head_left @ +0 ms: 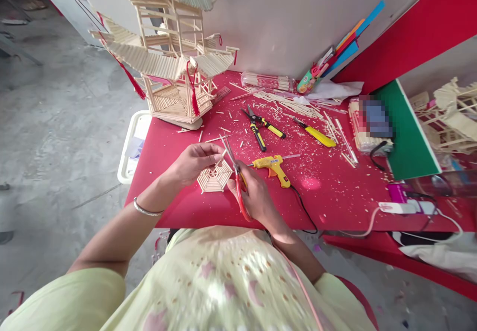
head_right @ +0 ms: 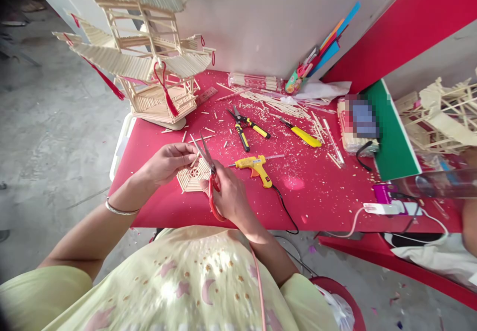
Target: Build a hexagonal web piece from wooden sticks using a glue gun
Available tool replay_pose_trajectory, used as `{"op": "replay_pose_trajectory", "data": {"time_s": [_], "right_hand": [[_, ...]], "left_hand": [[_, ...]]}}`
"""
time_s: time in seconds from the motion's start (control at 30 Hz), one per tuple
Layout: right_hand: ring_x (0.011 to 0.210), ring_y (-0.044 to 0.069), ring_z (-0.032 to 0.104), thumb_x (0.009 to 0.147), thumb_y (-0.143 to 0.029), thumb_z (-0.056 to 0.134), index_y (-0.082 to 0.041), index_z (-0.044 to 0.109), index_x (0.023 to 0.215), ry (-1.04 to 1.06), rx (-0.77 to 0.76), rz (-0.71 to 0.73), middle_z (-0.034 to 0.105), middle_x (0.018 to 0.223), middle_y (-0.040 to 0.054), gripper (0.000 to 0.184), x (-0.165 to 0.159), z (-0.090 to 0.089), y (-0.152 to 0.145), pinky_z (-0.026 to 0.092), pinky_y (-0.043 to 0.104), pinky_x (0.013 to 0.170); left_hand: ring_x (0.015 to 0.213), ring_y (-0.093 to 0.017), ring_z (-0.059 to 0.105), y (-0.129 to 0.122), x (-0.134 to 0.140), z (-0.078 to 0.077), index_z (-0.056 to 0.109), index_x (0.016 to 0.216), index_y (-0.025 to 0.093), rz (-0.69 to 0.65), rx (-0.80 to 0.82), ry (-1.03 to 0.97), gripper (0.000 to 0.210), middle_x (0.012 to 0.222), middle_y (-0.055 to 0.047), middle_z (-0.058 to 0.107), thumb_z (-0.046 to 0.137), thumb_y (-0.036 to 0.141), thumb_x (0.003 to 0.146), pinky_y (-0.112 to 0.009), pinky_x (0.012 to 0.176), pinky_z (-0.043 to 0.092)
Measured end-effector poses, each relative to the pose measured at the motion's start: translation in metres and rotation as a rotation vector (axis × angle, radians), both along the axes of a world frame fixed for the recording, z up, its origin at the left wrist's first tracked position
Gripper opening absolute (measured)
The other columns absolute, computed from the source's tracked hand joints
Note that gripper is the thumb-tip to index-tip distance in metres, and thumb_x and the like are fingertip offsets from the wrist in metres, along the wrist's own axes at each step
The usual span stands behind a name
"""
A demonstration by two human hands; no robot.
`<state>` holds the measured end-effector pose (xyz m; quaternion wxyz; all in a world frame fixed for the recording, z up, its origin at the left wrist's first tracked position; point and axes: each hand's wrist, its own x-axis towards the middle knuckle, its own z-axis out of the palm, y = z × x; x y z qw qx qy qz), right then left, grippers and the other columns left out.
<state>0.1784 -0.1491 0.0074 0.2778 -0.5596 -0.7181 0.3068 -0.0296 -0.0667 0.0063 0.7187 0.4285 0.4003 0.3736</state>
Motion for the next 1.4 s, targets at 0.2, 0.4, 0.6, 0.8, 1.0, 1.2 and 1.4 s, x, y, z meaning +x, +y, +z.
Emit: {"op": "replay_pose_trajectory", "data": {"time_s": [0.2,0.4,0.6,0.8,1.0,1.2,1.4], "right_hand": [[0.106,0.026,0.069,0.102,-0.046,0.052,-0.023,0.047,0.147,-0.005,-0.012,0.003,0.071,0.118,0.0104,0.051,-0.005,0.002,0.0,0.054,0.036,0.093],[0.118,0.028,0.066,0.101,-0.043,0.055,-0.023,0.045,0.149,-0.017,0.03,-0.013,0.069,0.129,0.0123,0.053,-0.008,-0.001,-0.001,0.053,0.036,0.095],[0.11,0.027,0.068,0.103,-0.037,0.05,-0.021,0.052,0.139,0.014,0.009,-0.05,0.071,0.12,0.0119,0.039,-0.012,-0.004,0.0,0.055,0.036,0.088],[0.099,0.026,0.069,0.098,-0.02,0.047,-0.021,0.053,0.134,-0.042,0.023,-0.103,0.071,0.11,0.0091,0.037,-0.014,-0.005,0.001,0.055,0.035,0.082],[0.117,0.027,0.063,0.094,-0.015,0.047,-0.022,0.047,0.14,0.015,0.127,-0.056,0.066,0.125,0.0118,0.047,-0.012,-0.003,-0.001,0.053,0.04,0.099],[0.106,0.025,0.066,0.092,-0.016,0.05,-0.021,0.051,0.135,0.006,0.095,-0.082,0.069,0.113,0.0101,0.044,-0.015,0.0,0.001,0.054,0.036,0.091],[0.075,0.017,0.064,0.094,-0.021,0.051,-0.022,0.059,0.118,0.071,0.039,-0.077,0.068,0.086,0.002,0.025,-0.013,0.005,0.006,0.047,0.027,0.067]], "left_hand": [[0.065,-0.009,0.057,-0.001,0.003,-0.005,0.079,0.092,0.018,0.02,0.146,0.055,0.022,0.08,-0.003,0.071,0.086,0.032,0.077,-0.021,0.06,0.046],[0.066,-0.011,0.058,-0.003,0.002,-0.002,0.078,0.09,0.018,0.054,0.153,0.099,0.025,0.08,-0.004,0.072,0.087,0.035,0.075,-0.024,0.061,0.046],[0.066,-0.012,0.059,-0.009,0.005,0.005,0.079,0.091,0.018,0.077,0.179,0.146,0.027,0.08,-0.004,0.073,0.087,0.039,0.075,-0.024,0.061,0.048],[0.072,-0.016,0.066,-0.016,0.016,0.019,0.079,0.085,0.019,0.152,0.295,0.194,0.027,0.081,-0.005,0.074,0.089,0.04,0.072,-0.028,0.068,0.055],[0.071,-0.017,0.065,-0.021,0.021,0.03,0.079,0.082,0.021,0.205,0.325,0.262,0.026,0.08,-0.005,0.073,0.087,0.044,0.073,-0.031,0.066,0.054],[0.069,-0.017,0.064,-0.02,0.022,0.031,0.079,0.078,0.02,0.233,0.324,0.255,0.024,0.076,-0.005,0.072,0.089,0.041,0.071,-0.03,0.063,0.053],[0.063,-0.015,0.064,-0.018,0.024,0.031,0.079,0.075,0.017,0.337,0.378,0.258,0.022,0.071,-0.005,0.072,0.091,0.034,0.067,-0.026,0.057,0.052]]}}
